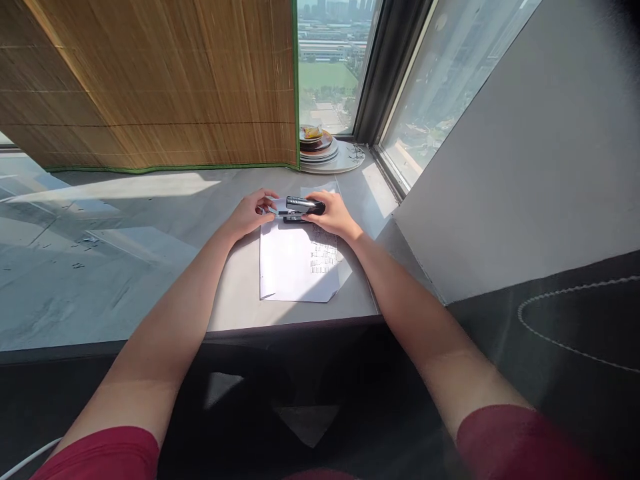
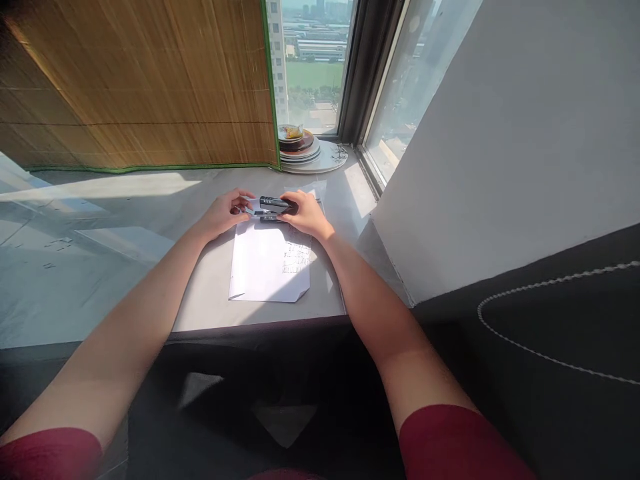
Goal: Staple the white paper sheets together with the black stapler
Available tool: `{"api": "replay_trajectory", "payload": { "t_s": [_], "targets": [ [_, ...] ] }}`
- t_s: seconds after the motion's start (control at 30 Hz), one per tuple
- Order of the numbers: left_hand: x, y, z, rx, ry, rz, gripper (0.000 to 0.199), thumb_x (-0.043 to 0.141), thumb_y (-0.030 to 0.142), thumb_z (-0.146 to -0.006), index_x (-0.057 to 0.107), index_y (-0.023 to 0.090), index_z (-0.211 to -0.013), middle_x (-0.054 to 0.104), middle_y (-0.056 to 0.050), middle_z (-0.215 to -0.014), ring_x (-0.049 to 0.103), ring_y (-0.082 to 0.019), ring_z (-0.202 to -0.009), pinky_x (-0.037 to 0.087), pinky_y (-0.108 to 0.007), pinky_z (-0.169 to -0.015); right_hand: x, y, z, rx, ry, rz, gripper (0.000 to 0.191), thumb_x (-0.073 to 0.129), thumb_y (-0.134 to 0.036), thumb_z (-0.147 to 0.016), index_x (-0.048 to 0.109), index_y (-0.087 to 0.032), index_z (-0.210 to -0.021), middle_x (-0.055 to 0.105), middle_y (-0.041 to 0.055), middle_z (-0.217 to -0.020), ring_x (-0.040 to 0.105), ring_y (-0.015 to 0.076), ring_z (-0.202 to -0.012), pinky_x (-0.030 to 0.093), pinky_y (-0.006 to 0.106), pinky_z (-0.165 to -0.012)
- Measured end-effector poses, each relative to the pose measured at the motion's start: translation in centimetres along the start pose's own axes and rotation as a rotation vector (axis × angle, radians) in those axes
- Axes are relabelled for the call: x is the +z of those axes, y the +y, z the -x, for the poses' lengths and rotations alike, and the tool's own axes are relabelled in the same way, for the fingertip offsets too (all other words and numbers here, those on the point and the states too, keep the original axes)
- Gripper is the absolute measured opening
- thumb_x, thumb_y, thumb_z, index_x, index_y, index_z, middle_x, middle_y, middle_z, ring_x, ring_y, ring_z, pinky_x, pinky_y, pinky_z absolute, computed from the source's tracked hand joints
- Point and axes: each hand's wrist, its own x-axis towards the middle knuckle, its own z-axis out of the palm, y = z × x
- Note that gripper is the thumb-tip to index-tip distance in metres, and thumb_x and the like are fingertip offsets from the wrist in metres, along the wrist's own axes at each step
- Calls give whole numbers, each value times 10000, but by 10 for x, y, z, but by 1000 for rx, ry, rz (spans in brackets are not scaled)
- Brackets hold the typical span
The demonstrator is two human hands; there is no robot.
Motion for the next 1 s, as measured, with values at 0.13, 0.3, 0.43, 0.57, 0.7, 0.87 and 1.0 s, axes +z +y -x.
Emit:
{"api": "replay_trajectory", "payload": {
  "t_s": [0.13, 0.3, 0.43, 0.57, 0.7, 0.87, 1.0],
  "targets": [
    [-2, -3, 0, -11, -15, 41, 504, 804, 245, -728, 730, 241, -1226, 777, -61, -1035, 685, -204, -897, 554, -358, -845, -2, -2, -1, 66, 30, -57, 342, 820, -356, -711, 815, -219, -1025, 778, 43, -999, 679, 286, -975, 526, 442, -967],
    [-2, -2, 1, -35, -27, 77, 539, 834, 285, -726, 722, 230, -1250, 781, -68, -1071, 666, -195, -879, 547, -353, -840, -8, -3, -1, 179, 34, -189, 373, 804, -335, -664, 811, -160, -993, 754, 22, -921, 676, 249, -911, 527, 365, -878],
    [-2, -4, 1, -34, -15, 75, 534, 856, 301, -726, 724, 234, -1239, 782, -68, -1071, 667, -195, -888, 547, -352, -839, -11, -5, 0, 200, 34, -231, 380, 803, -332, -653, 810, -147, -986, 727, 16, -882, 649, 222, -859, 524, 341, -832],
    [-3, -5, 2, -21, -2, 63, 530, 874, 325, -730, 732, 235, -1232, 783, -72, -1088, 672, -194, -899, 546, -342, -822, -10, -7, 0, 211, 40, -240, 373, 794, -334, -648, 809, -148, -971, 714, 12, -861, 640, 217, -847, 522, 336, -824],
    [-2, 1, 4, -2, -15, 44, 501, 883, 353, -752, 742, 232, -1218, 794, -82, -1080, 674, -197, -883, 549, -354, -812, -8, -3, -1, 200, 47, -246, 369, 802, -342, -633, 803, -147, -946, 716, 7, -856, 651, 220, -855, 519, 340, -841],
    [0, 5, 6, 13, -23, 28, 492, 886, 391, -773, 746, 238, -1220, 804, -89, -1095, 679, -206, -896, 554, -368, -818, -8, -1, -3, 192, 39, -236, 384, 825, -334, -610, 805, -154, -949, 737, 12, -888, 677, 242, -900, 526, 355, -876],
    [-1, 5, 6, 0, 1, 28, 501, 895, 388, -758, 748, 236, -1212, 811, -84, -1078, 671, -201, -888, 553, -357, -809, -10, -3, -2, 203, 32, -255, 374, 818, -326, -613, 795, -151, -942, 720, 14, -864, 664, 235, -877, 530, 348, -851]
  ]
}}
